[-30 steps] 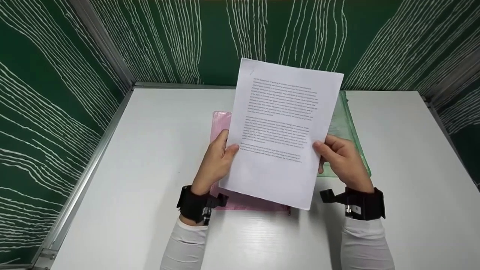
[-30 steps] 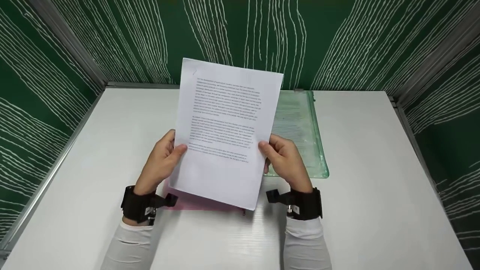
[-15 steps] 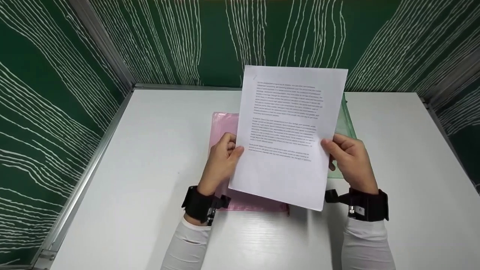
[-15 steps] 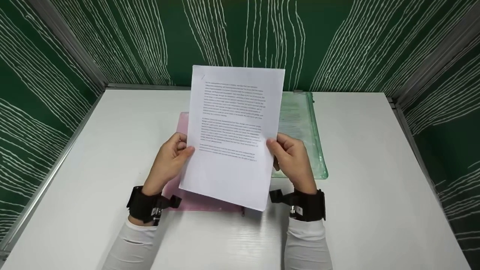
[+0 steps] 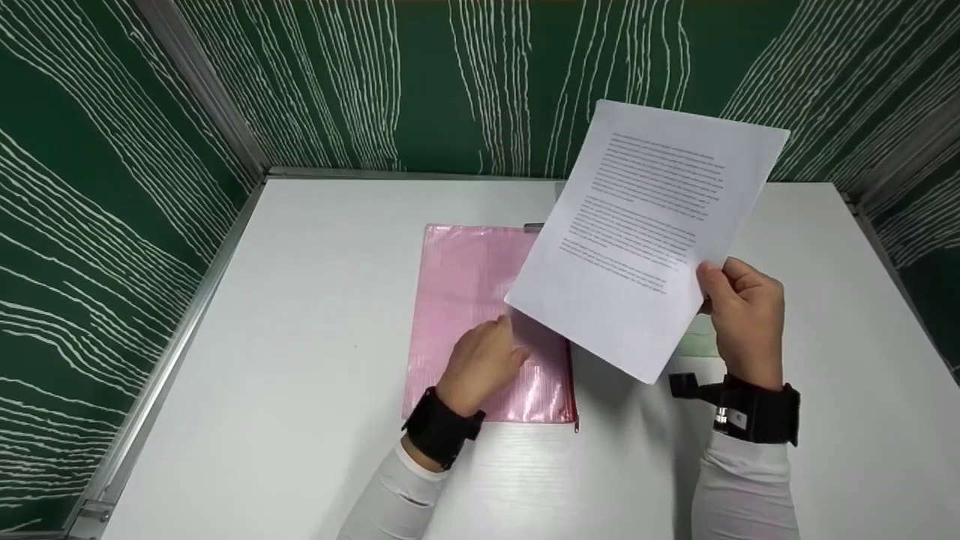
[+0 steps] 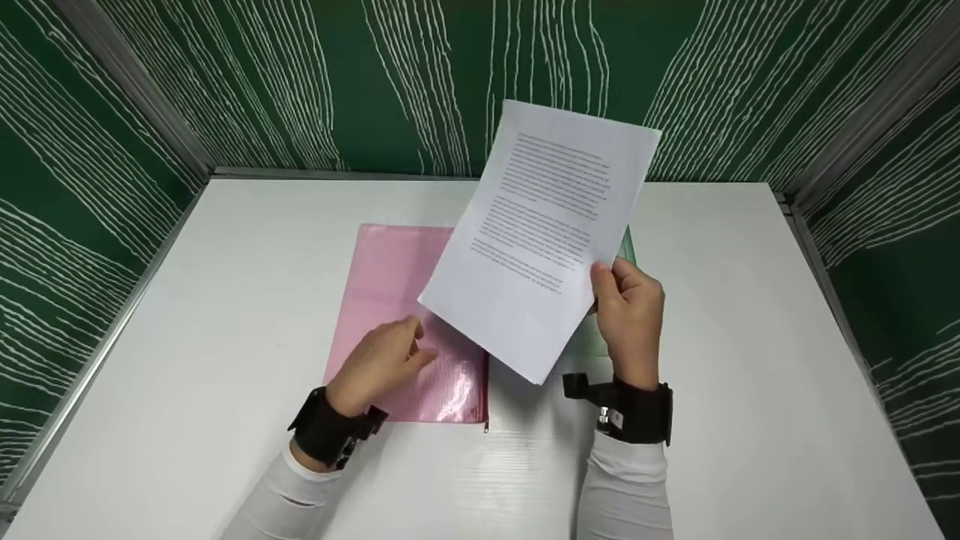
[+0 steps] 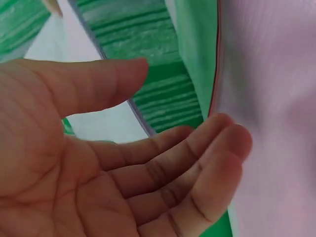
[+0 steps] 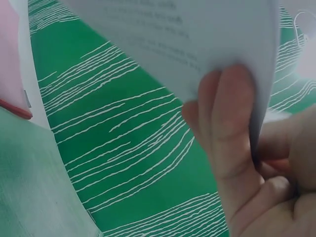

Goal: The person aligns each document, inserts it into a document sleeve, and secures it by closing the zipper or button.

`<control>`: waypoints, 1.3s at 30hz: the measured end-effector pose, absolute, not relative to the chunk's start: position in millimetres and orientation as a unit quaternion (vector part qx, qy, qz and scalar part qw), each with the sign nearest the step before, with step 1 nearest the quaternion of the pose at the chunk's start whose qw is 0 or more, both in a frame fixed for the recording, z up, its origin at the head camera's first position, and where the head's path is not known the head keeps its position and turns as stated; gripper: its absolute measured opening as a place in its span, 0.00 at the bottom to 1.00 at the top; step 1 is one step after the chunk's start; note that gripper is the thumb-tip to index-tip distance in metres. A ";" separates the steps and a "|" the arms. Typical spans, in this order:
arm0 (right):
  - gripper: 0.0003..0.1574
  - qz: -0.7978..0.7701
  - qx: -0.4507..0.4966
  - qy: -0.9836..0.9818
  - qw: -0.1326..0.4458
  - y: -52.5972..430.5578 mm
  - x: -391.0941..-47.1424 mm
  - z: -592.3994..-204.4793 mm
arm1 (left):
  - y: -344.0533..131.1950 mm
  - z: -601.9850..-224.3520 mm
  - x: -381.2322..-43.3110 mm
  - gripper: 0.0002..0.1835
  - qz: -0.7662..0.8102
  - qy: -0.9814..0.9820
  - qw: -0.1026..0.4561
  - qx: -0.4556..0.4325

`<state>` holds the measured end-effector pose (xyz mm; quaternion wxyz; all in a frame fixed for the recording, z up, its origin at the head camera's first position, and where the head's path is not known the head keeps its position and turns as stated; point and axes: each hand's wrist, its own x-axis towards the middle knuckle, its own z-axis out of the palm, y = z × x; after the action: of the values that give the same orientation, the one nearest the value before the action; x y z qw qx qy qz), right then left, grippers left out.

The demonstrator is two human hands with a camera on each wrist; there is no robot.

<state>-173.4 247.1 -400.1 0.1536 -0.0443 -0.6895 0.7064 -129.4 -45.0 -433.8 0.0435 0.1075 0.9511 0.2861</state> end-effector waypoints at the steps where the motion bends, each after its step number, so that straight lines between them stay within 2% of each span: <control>1: 0.12 0.710 -0.051 -0.685 0.156 246.6 -173.9 -400.0 | -38.1 -434.6 -127.4 0.13 0.272 0.954 0.047 0.119; 2: 0.12 0.712 -0.056 -0.681 0.158 246.0 -174.6 -400.2 | -31.1 -436.0 -125.6 0.13 0.256 0.957 0.050 0.130; 6: 0.11 0.715 -0.068 -0.677 0.162 244.6 -176.2 -402.0 | -4.9 -443.4 -121.3 0.24 0.223 0.958 0.058 0.168; 10: 0.12 0.716 -0.081 -0.676 0.154 245.9 -176.3 -404.1 | 16.6 -452.5 -121.3 0.20 0.175 0.965 0.041 0.191; 13: 0.12 0.721 -0.085 -0.671 0.148 246.4 -176.5 -405.4 | 28.2 -459.9 -121.1 0.16 0.118 0.972 0.007 0.205; 17: 0.13 0.731 -0.082 -0.661 0.145 246.5 -175.8 -405.6 | 37.4 -470.7 -119.5 0.16 -0.002 0.975 -0.064 0.214; 21: 0.12 0.736 -0.074 -0.656 0.148 246.4 -175.3 -404.2 | 40.4 -477.4 -118.1 0.19 -0.087 0.973 -0.090 0.192; 32: 0.12 0.744 -0.075 -0.648 0.142 248.0 -175.2 -401.2 | 14.6 -475.6 -114.2 0.11 0.043 0.989 -0.055 0.129; 39: 0.11 0.753 -0.063 -0.642 0.131 250.6 -174.7 -402.3 | -24.9 -470.1 -118.9 0.08 0.150 0.981 0.058 0.106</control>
<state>-174.7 250.6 -402.3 0.1307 -0.0631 -0.6422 0.7526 -118.9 -24.9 -470.1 0.0581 0.1061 0.9812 0.1503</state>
